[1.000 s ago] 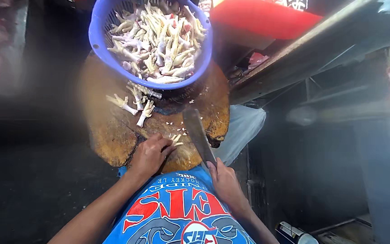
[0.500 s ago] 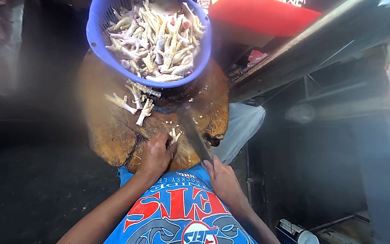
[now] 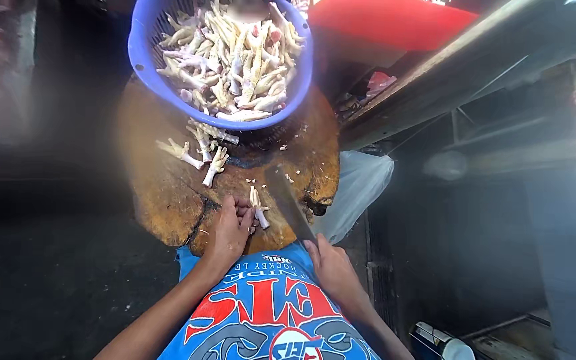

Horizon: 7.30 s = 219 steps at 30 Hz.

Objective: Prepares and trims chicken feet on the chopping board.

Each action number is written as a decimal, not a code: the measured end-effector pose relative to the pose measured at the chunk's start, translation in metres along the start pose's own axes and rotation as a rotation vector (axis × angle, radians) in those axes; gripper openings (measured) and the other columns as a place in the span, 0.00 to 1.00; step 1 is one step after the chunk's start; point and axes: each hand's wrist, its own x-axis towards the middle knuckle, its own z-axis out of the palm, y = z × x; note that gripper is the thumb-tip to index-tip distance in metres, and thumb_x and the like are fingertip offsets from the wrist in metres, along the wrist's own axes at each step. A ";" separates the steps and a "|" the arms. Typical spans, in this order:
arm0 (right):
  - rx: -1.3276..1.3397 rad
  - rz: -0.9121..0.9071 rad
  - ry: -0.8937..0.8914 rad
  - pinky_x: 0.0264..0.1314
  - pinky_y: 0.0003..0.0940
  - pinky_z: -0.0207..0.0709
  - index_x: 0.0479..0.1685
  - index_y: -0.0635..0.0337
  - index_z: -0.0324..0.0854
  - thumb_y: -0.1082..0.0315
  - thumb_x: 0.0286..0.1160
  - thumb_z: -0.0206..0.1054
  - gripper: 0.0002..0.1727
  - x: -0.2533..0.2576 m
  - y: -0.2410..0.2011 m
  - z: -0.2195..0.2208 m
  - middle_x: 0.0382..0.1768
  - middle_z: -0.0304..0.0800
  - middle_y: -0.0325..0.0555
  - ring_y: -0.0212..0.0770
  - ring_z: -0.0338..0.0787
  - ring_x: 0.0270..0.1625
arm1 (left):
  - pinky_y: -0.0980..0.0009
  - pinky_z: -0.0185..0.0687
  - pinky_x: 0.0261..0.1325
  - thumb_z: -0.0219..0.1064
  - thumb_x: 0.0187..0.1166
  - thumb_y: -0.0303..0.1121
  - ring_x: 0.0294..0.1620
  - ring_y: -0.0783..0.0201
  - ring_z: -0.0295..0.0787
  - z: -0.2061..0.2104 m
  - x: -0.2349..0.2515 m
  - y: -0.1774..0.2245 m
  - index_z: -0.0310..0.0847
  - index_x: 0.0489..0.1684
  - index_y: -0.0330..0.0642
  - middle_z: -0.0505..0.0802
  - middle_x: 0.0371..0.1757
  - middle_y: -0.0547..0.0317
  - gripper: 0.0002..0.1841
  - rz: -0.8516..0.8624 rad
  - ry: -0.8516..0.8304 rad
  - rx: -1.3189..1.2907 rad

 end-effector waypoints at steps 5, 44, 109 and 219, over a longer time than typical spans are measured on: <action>0.090 -0.130 0.241 0.20 0.36 0.77 0.42 0.57 0.83 0.46 0.91 0.50 0.25 -0.007 0.005 0.007 0.15 0.77 0.36 0.35 0.82 0.18 | 0.71 0.96 0.46 0.61 0.90 0.36 0.37 0.71 0.97 0.006 0.001 0.003 0.74 0.58 0.42 0.96 0.39 0.64 0.10 -0.049 -0.079 -0.041; 0.130 0.152 -0.028 0.42 0.52 0.86 0.57 0.55 0.83 0.39 0.90 0.48 0.30 0.010 0.016 0.012 0.29 0.90 0.47 0.49 0.93 0.36 | 0.50 0.88 0.58 0.67 0.85 0.40 0.50 0.52 0.91 -0.064 0.052 0.122 0.81 0.62 0.35 0.91 0.52 0.45 0.18 0.713 0.194 0.396; 0.024 -0.006 0.221 0.26 0.44 0.82 0.50 0.59 0.83 0.46 0.92 0.49 0.25 0.009 -0.008 0.011 0.18 0.83 0.42 0.43 0.87 0.22 | 0.45 0.86 0.47 0.63 0.83 0.54 0.42 0.50 0.93 -0.005 -0.005 0.021 0.76 0.64 0.42 0.93 0.39 0.52 0.25 -0.004 -0.047 0.493; -0.032 -0.086 0.043 0.25 0.46 0.82 0.49 0.56 0.83 0.43 0.92 0.46 0.28 -0.011 0.003 0.002 0.19 0.84 0.43 0.46 0.90 0.24 | 0.43 0.84 0.37 0.66 0.83 0.51 0.34 0.46 0.91 -0.001 -0.010 0.009 0.81 0.46 0.42 0.90 0.30 0.51 0.19 0.197 -0.095 0.660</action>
